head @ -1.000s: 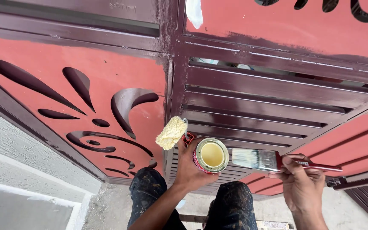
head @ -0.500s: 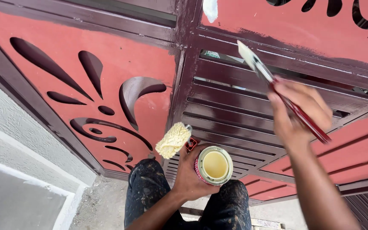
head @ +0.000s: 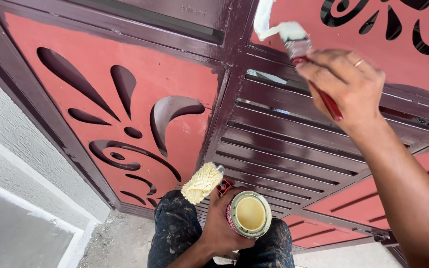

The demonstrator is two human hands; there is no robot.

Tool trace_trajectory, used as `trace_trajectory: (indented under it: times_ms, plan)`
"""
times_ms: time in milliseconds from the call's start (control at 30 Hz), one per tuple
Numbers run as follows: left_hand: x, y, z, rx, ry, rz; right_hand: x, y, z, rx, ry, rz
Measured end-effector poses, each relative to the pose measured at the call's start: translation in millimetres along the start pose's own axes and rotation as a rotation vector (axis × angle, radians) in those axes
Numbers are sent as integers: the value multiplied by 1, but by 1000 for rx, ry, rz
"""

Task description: The person is painting a decorative metal gate with a brush and roller.

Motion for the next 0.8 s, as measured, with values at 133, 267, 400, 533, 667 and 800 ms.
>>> trace_trajectory:
  times_ms: [133,267,400,533,667,800]
  plan:
    - [4,1,1,-6,6,29,2,-14,4,-62,-33,-206]
    - [0,1,3,0,-26,15,-8,2,-28,-98,14,36]
    - [3,7,1,-10,4,5,-7,3,-20,-19,20,-150]
    - [2,7,-4,-31,31,48,-1,0,-28,-110,115,-174]
    - [2,6,-4,-18,-2,39,7,-10,-30,-219,119,-228]
    - [-1,5,-5,-48,27,48,16,-17,-30,-232,101,-270]
Point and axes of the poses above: each hand's wrist, its own z-axis away from the middle knuckle, its own y-axis out of the back of the hand, x = y × z, the point moved 6 cm from there along -z, towards the middle knuckle, and after that the axes turned 2 degrees about -y, right-handed, at the moved point
